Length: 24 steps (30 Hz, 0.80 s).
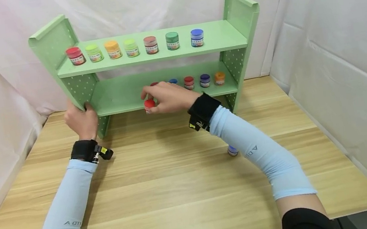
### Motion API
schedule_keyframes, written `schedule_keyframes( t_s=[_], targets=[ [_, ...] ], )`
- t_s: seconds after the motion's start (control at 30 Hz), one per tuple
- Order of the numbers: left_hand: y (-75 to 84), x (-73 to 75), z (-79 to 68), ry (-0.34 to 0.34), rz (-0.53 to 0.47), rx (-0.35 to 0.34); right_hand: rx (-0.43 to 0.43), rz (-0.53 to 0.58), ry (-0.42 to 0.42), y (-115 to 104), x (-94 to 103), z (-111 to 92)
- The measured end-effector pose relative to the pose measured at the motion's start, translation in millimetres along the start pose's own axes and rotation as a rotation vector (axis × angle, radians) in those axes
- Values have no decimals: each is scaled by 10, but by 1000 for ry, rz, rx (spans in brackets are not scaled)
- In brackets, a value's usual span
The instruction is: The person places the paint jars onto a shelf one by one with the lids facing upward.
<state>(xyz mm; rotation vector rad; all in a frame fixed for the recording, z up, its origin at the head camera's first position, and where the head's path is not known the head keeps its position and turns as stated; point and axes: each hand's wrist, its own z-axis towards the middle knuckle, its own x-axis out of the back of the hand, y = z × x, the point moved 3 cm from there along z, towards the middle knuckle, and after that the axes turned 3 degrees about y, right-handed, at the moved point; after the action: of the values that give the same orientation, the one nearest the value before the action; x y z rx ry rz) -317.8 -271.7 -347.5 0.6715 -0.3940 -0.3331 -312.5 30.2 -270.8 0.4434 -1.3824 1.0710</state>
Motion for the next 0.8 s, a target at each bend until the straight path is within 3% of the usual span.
schedule_keyframes(
  t_s=[0.3, 0.8],
  targets=[
    [25, -27, 2, -10, -16, -1, -52, -46, 30, 15, -47, 290],
    [16, 1, 3, -13, 1, 2, -129, -195, -16, 0, 37, 580]
  ],
)
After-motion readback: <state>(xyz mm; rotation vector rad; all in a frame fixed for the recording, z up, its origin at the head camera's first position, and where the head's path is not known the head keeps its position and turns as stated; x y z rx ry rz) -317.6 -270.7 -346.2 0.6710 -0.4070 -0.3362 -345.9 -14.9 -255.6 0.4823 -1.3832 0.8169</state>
